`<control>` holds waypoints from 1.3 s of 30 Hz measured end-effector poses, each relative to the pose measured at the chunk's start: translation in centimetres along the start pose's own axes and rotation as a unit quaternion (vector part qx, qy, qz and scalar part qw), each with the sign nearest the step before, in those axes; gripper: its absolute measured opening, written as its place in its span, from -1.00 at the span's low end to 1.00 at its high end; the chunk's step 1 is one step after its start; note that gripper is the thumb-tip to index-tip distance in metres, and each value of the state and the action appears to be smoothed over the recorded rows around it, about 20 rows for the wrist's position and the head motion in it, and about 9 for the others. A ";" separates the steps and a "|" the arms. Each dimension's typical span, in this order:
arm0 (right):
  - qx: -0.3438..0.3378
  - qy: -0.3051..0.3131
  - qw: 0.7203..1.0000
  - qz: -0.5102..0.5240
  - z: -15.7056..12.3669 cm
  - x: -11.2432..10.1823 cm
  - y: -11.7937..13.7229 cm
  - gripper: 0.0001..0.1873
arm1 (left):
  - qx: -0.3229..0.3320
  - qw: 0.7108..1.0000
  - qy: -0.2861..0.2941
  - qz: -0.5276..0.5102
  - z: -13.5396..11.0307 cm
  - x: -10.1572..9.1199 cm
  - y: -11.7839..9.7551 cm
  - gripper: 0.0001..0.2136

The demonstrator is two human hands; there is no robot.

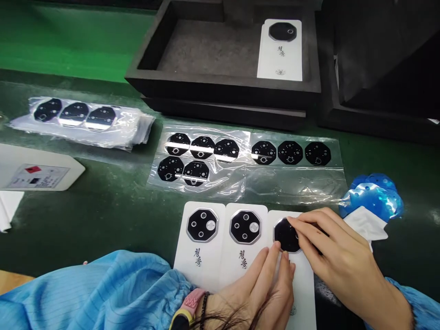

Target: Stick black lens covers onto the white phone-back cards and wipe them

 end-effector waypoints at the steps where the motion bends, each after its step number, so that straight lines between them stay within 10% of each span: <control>1: -0.005 0.001 1.000 -0.008 0.0 0.0 0.1 -0.74 | -0.001 1.000 0.001 0.002 0.0 0.1 0.0 -0.70; 39: -0.032 0.086 0.991 -0.095 -2.7 1.1 -0.5 -0.47 | -0.141 0.987 0.013 -0.076 -0.5 1.1 0.0 -0.84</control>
Point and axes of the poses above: each hand's wrist, its own z-axis towards the middle knuckle, its own x-axis out of the palm, y = z × x, the point moved 6 cm from there along z, towards the middle knuckle, and after that the axes turned 8 degrees about z, right-handed, at the moved point
